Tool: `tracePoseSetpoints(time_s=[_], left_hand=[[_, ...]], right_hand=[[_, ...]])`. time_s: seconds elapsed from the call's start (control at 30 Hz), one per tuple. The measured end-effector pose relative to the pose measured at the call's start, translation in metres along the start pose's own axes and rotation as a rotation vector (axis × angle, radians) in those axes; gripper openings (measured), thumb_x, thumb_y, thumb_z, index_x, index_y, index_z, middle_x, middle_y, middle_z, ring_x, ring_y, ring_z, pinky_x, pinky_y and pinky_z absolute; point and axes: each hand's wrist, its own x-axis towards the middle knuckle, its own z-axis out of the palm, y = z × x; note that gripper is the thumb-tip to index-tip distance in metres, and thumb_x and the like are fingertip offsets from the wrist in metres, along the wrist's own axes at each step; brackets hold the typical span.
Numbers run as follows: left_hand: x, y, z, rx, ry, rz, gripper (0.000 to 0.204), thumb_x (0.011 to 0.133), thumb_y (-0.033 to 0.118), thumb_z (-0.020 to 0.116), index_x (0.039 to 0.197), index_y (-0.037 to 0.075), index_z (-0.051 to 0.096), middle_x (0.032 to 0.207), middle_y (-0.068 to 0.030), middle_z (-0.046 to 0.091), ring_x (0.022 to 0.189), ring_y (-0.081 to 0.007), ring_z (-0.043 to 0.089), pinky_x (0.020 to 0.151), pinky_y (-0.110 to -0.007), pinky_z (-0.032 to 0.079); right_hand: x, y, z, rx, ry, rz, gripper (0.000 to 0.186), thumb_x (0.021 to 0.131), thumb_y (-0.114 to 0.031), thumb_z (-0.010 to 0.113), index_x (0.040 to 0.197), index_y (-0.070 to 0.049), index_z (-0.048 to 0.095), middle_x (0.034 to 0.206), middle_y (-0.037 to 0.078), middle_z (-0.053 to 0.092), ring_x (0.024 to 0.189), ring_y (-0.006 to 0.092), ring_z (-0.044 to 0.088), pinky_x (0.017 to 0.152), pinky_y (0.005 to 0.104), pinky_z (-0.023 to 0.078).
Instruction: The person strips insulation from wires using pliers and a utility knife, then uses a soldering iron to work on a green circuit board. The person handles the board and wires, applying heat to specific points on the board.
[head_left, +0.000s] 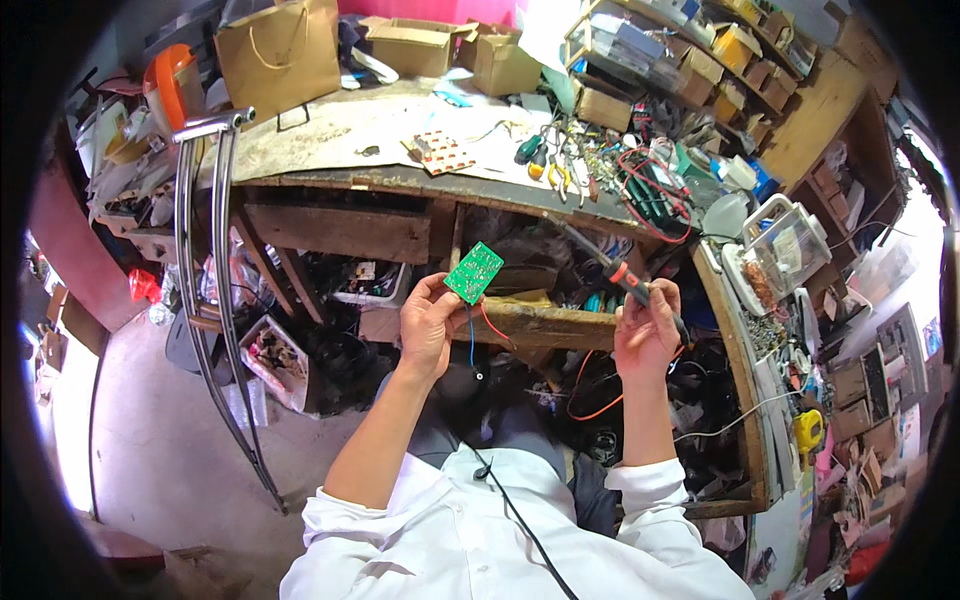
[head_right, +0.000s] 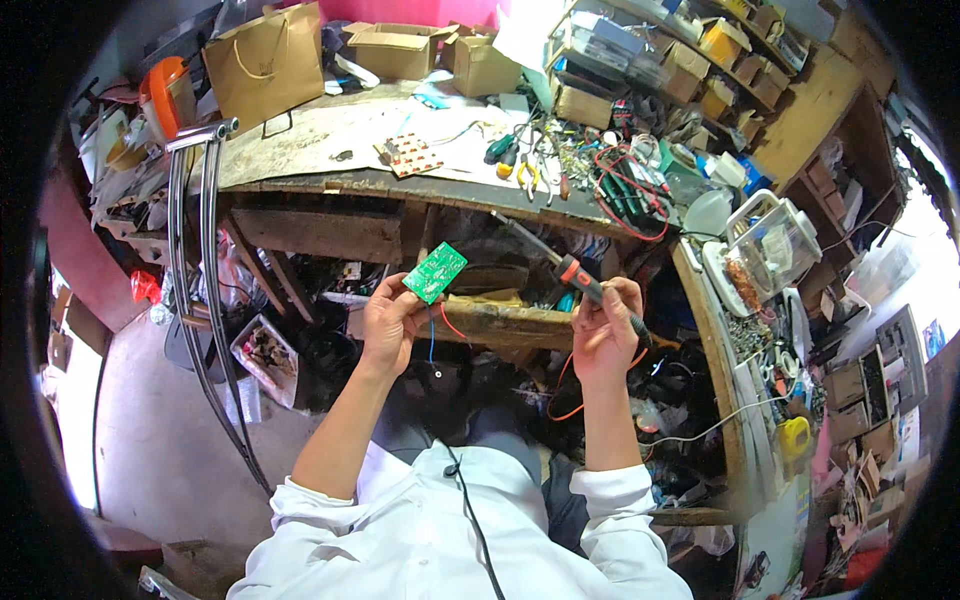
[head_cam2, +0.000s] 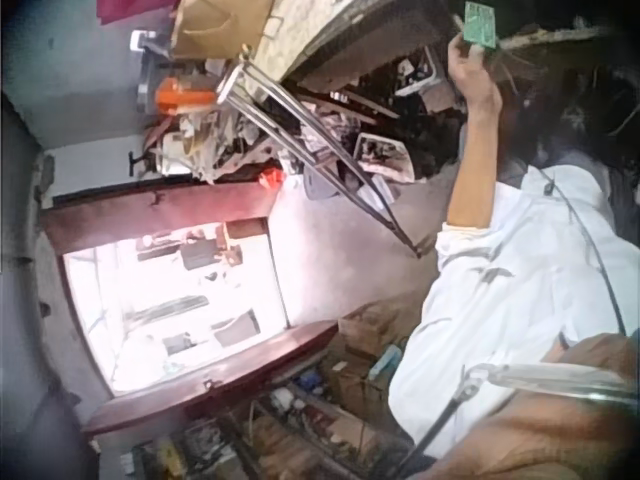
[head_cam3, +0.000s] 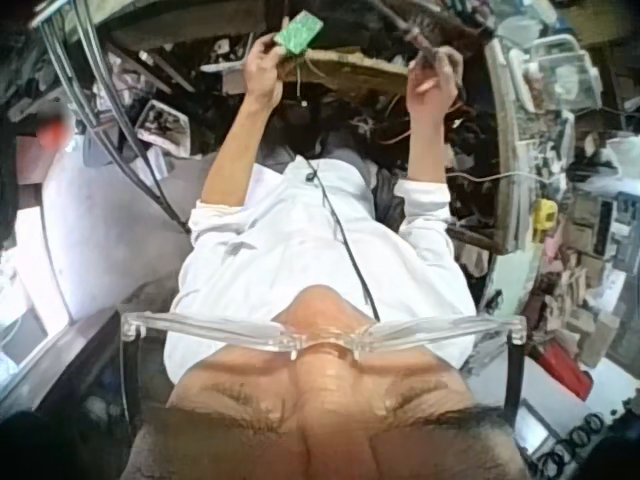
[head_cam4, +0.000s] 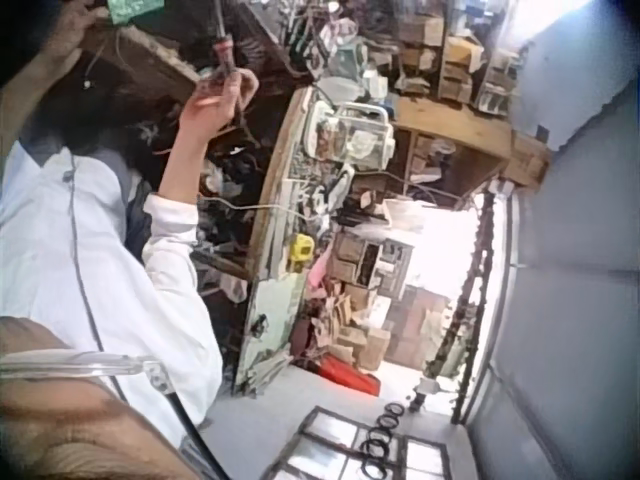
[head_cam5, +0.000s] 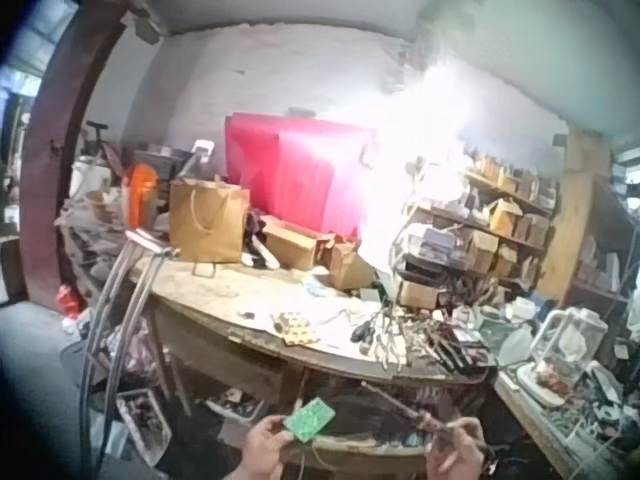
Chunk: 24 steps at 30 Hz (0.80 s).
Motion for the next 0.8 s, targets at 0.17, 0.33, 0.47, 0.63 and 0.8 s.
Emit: tracePoseSetpoints(time_s=[0.17,0.33,0.47,0.63,0.8], left_hand=[[-0.012,0.003,-0.017,0.086,0.022,-0.016,0.028,0.094,0.001,0.056,0.121,-0.001,0.048,0.111,-0.0169,0.066,0.095,-0.0290,0.071,0.083,-0.042,0.061],[-0.014,0.002,-0.022,0.075,0.034,-0.019,0.027,0.093,-0.001,0.056,0.119,-0.001,0.049,0.110,-0.0168,0.066,0.095,-0.0303,0.071,0.087,-0.044,0.060],[-0.013,0.000,-0.025,0.092,0.032,-0.009,0.026,0.092,-0.003,0.056,0.117,-0.001,0.050,0.110,-0.0162,0.066,0.098,-0.0294,0.070,0.091,-0.044,0.058],[-0.012,0.001,-0.027,0.084,0.039,-0.008,0.027,0.091,-0.004,0.056,0.117,-0.002,0.050,0.111,-0.0163,0.066,0.100,-0.0282,0.069,0.092,-0.044,0.058],[-0.012,0.003,-0.022,0.123,0.033,0.003,0.025,0.092,-0.001,0.059,0.116,-0.002,0.052,0.107,-0.0136,0.066,0.096,-0.0233,0.069,0.089,-0.039,0.059]], right_hand=[[-0.042,0.027,0.010,-0.083,0.114,0.052,0.019,0.089,-0.014,0.061,0.103,-0.003,0.056,0.077,0.005,0.059,0.052,0.0127,0.051,0.045,0.0267,0.042],[-0.073,0.040,0.013,-0.205,0.066,0.118,0.029,0.089,-0.016,0.064,0.108,0.007,0.062,0.081,0.015,0.067,0.058,0.0180,0.062,0.051,0.0289,0.051],[-0.087,0.045,0.009,-0.286,0.021,0.149,0.029,0.089,-0.013,0.065,0.109,0.008,0.062,0.083,0.017,0.068,0.062,0.0190,0.065,0.054,0.0293,0.053],[-0.096,0.048,0.013,-0.284,0.056,0.168,0.025,0.087,-0.007,0.067,0.106,0.009,0.065,0.082,0.018,0.068,0.063,0.0199,0.067,0.056,0.0304,0.057],[-0.099,0.053,0.011,-0.289,0.043,0.162,0.024,0.088,-0.005,0.066,0.107,0.009,0.065,0.083,0.018,0.068,0.064,0.0195,0.067,0.057,0.0302,0.057]])
